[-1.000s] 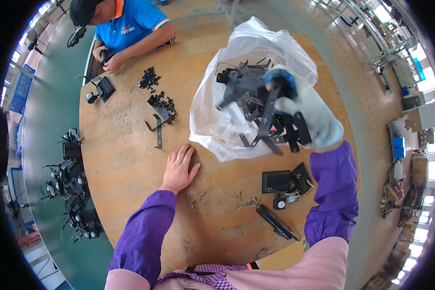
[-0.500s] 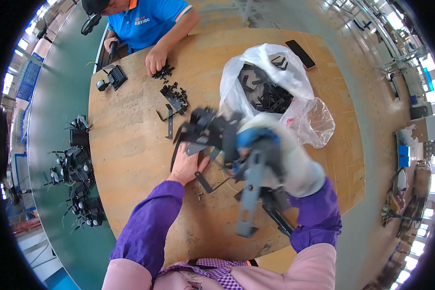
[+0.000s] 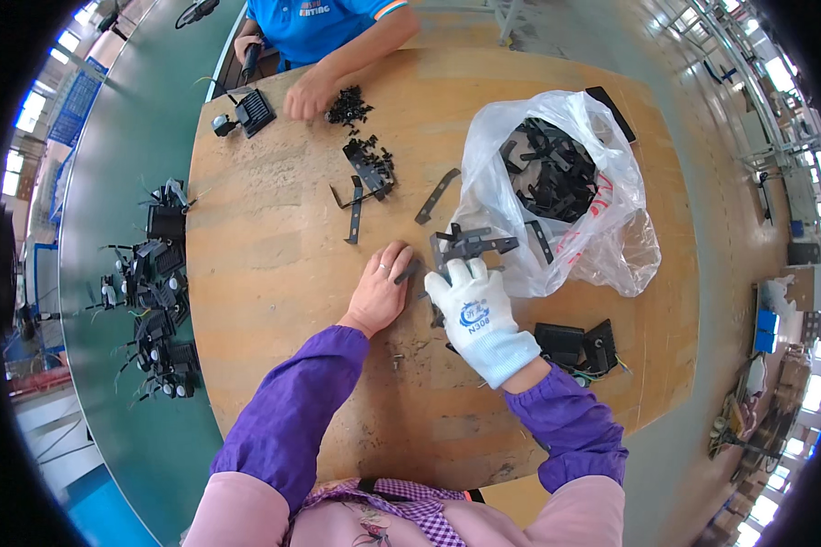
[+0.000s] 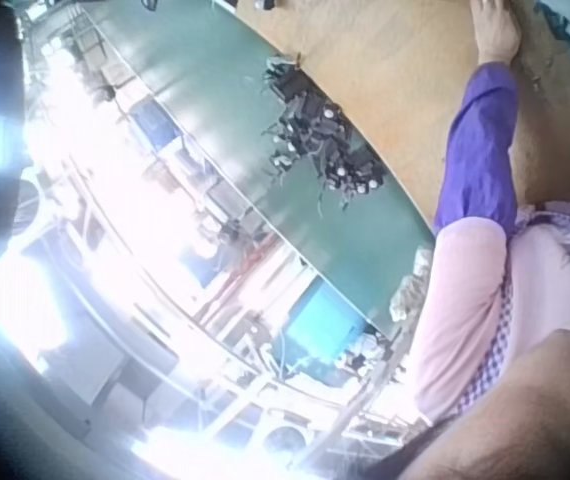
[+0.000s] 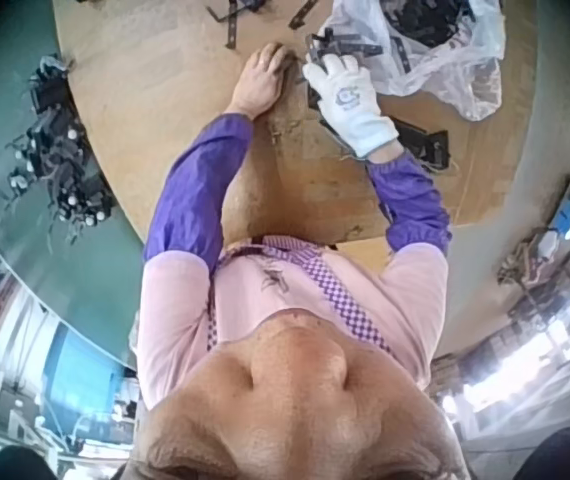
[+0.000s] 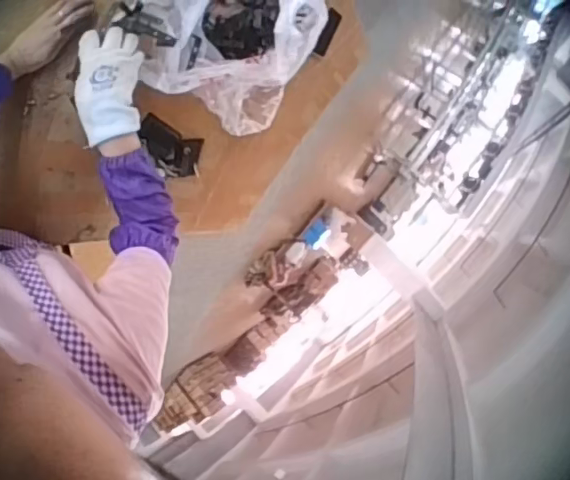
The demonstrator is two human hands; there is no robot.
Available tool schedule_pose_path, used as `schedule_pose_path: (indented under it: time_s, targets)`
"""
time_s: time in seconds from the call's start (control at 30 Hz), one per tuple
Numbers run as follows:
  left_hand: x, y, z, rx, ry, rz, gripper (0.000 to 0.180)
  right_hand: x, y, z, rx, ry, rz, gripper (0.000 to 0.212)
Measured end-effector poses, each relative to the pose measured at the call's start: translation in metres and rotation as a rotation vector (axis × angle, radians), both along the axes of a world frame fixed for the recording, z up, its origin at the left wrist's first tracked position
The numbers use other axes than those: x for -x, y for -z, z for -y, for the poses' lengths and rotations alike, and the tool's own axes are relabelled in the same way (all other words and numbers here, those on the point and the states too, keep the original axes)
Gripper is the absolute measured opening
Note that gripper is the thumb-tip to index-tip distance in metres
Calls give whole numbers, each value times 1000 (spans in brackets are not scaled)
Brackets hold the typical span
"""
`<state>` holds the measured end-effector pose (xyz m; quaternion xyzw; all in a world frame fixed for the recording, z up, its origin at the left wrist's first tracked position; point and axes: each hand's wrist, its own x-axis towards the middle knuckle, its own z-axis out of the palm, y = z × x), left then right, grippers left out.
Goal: The person screws brackets and a sensor module onto an electronic device housing using an electric screwdriver.
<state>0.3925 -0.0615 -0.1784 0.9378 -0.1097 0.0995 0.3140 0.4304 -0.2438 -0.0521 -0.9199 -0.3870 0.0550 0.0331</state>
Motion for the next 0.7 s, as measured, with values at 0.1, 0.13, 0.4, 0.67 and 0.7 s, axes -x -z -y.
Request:
schedule_pose_path:
  time_s: [0.1, 0.13, 0.4, 0.67, 0.7]
  targets:
    - [2, -1, -2, -29, -38, -36, 59, -8, 17, 0, 85, -10, 80, 44]
    - [0, 0, 1, -45, -45, -47, 61, -15, 21, 5, 89, 0, 87, 45]
    - [-3, 0, 4, 2, -77, -38, 63, -43, 10, 16, 247, -23, -342, 55]
    - [-3, 2, 2, 21, -84, 21, 56, -81, -16, -36, -524, 137, -528, 33]
    - [-2, 4, -2, -1, -92, 22, 55, -87, -4, -48, -559, 183, -581, 29]
